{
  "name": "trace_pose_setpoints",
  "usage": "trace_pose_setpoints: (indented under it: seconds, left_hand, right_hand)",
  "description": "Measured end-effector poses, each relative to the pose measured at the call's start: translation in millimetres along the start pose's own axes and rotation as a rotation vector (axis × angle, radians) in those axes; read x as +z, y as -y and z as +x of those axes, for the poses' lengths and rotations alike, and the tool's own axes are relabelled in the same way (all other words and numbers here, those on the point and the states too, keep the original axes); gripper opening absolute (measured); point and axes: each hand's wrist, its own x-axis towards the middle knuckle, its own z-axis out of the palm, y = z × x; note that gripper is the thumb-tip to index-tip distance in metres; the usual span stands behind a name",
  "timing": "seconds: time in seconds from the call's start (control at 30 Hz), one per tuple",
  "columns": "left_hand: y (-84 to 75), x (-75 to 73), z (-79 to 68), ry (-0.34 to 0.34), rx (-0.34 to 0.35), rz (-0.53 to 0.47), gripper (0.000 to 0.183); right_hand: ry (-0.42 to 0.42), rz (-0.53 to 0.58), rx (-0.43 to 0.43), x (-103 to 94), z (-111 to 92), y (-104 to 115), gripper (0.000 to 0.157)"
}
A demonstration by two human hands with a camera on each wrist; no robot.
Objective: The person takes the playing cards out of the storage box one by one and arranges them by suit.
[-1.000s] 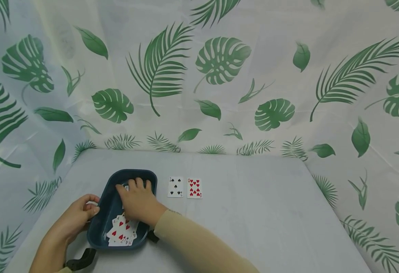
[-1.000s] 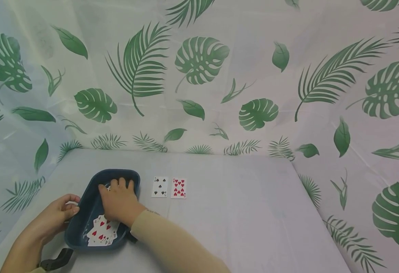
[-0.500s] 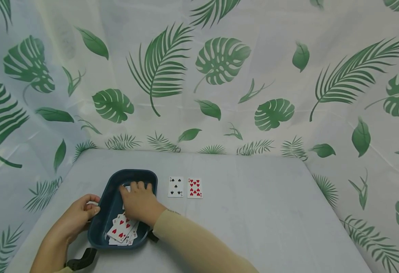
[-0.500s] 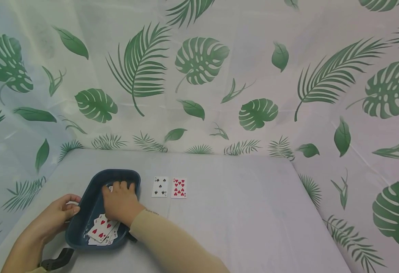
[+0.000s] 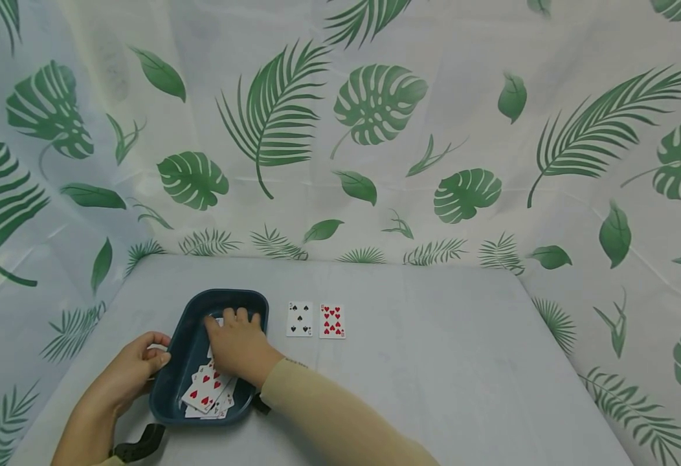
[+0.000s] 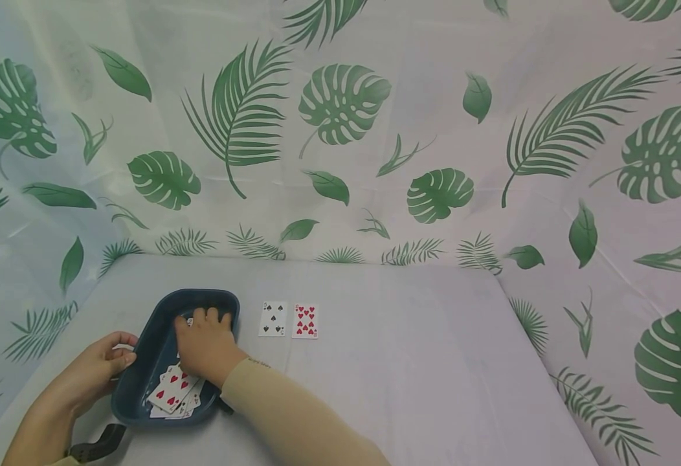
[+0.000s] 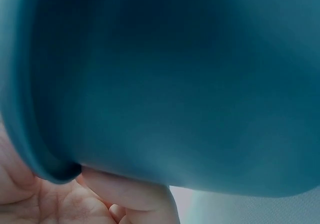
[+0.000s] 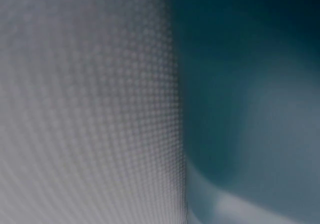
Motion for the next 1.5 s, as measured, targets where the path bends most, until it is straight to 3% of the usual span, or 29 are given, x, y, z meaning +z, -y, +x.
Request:
trace_pose_setpoints:
  seconds: [0.27,0.53,1.5]
  left_hand:
    - [1.2,0.0,-0.8,0.0,0.013,-0.008,0.029]
    - [0.7,-0.3,-1.0,0.007,0.011,-0.009,0.029]
    - [-0.2,-0.2,-2.2,0.006,0.011,-0.01,0.029]
  right_hand:
    - [0.005,0.036,-0.013,0.6,0.4,-1.2,0.08]
    - [0.027,0.034,-0.034,1.2,-0.5,-1.7,0.066]
    - [-0.043,-0.002,-0.081,-0.7,-0.9,-0.4,0.057]
